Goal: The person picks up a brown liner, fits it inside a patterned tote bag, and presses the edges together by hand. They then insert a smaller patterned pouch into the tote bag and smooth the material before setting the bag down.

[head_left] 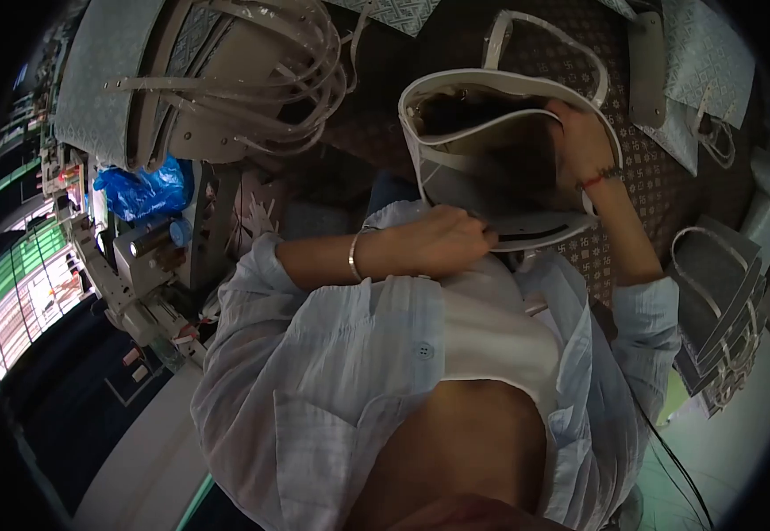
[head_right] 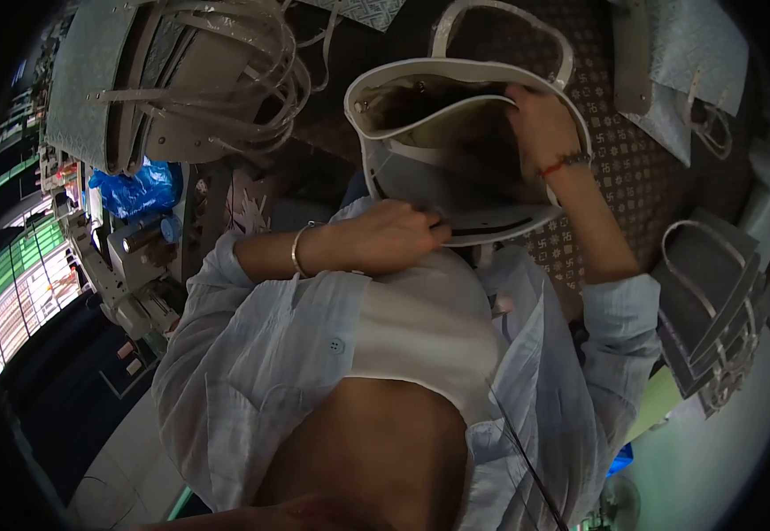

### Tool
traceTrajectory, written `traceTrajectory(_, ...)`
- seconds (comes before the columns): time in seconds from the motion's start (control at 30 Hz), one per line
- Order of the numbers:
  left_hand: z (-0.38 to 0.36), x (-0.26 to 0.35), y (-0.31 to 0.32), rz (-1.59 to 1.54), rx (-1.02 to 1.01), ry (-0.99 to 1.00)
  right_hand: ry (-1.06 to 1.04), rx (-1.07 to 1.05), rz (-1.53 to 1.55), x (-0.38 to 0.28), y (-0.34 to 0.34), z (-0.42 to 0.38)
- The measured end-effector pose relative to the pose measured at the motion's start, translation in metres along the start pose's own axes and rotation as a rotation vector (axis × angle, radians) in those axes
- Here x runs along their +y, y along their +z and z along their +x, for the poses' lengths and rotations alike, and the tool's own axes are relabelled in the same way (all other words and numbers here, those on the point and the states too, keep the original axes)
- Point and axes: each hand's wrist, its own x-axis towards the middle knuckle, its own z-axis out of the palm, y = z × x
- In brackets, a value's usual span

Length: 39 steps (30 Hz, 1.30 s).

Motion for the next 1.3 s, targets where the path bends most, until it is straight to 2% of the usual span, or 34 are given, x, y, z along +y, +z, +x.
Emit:
traceTrajectory(0.1,-0.016,-0.011,-0.003,-0.019,-0.006,-0.013,0.132,0.075,-0.036,0.002,0.003,0.012)
traceTrajectory(0.17,-0.018,-0.016,-0.001,0.08,0.032,-0.067,-0.103,-0.084,0.197,0.005,-0.004,0.013)
traceTrajectory(0.2,-0.018,-0.018,-0.003,0.071,0.036,-0.056,-0.093,-0.091,0.189,0.003,-0.013,0.007)
traceTrajectory(0.27,-0.016,-0.027,-0.009,0.129,0.253,-0.044,-0.254,-0.5,0.456,-0.007,-0.032,-0.016)
traceTrajectory(0.3,-0.014,-0.032,-0.01,0.121,0.247,-0.032,-0.239,-0.501,0.459,-0.014,-0.036,-0.027)
traceTrajectory(0.37,-0.007,-0.039,-0.01,0.19,0.359,0.042,-0.166,-0.79,0.289,-0.021,-0.042,-0.042)
traceTrajectory(0.43,-0.006,-0.04,-0.014,0.189,0.346,0.044,-0.173,-0.738,0.263,-0.014,-0.039,-0.055)
traceTrajectory(0.5,-0.005,-0.042,-0.013,0.198,0.336,0.039,-0.071,-0.78,0.242,-0.013,-0.05,-0.06)
traceTrajectory(0.57,-0.005,-0.046,-0.01,0.125,0.588,0.141,-0.032,-0.82,0.238,-0.023,-0.067,-0.065)
traceTrajectory(0.6,-0.005,-0.045,-0.012,0.127,0.586,0.143,0.001,-0.861,0.235,-0.028,-0.072,-0.067)
traceTrajectory(0.67,-0.007,-0.041,-0.016,0.195,0.763,0.059,-0.022,-0.793,0.251,-0.021,-0.065,-0.08)
traceTrajectory(0.73,-0.009,-0.042,-0.019,0.203,0.717,0.032,-0.046,-0.723,0.269,-0.017,-0.057,-0.093)
traceTrajectory(0.8,-0.011,-0.045,-0.02,0.204,0.671,0.006,-0.122,-0.56,0.146,-0.02,-0.052,-0.105)
traceTrajectory(0.93,-0.016,-0.053,-0.028,0.226,0.588,0.113,-0.109,-0.47,-0.007,-0.028,-0.052,-0.107)
traceTrajectory(1.0,-0.017,-0.055,-0.029,0.238,0.579,0.134,-0.207,-0.278,0.006,-0.022,-0.051,-0.109)
traceTrajectory(1.03,-0.016,-0.057,-0.029,0.241,0.591,0.144,-0.214,-0.277,0.007,-0.015,-0.049,-0.109)
traceTrajectory(1.13,-0.012,-0.061,-0.031,0.198,0.575,0.119,-0.318,-0.323,0.198,0.002,-0.043,-0.109)
traceTrajectory(1.23,-0.005,-0.067,-0.036,0.136,0.565,0.109,-0.219,-0.419,0.274,-0.001,-0.052,-0.106)
traceTrajectory(1.3,0.0,-0.071,-0.042,0.132,0.584,0.122,-0.221,-0.144,0.505,-0.018,-0.056,-0.1)
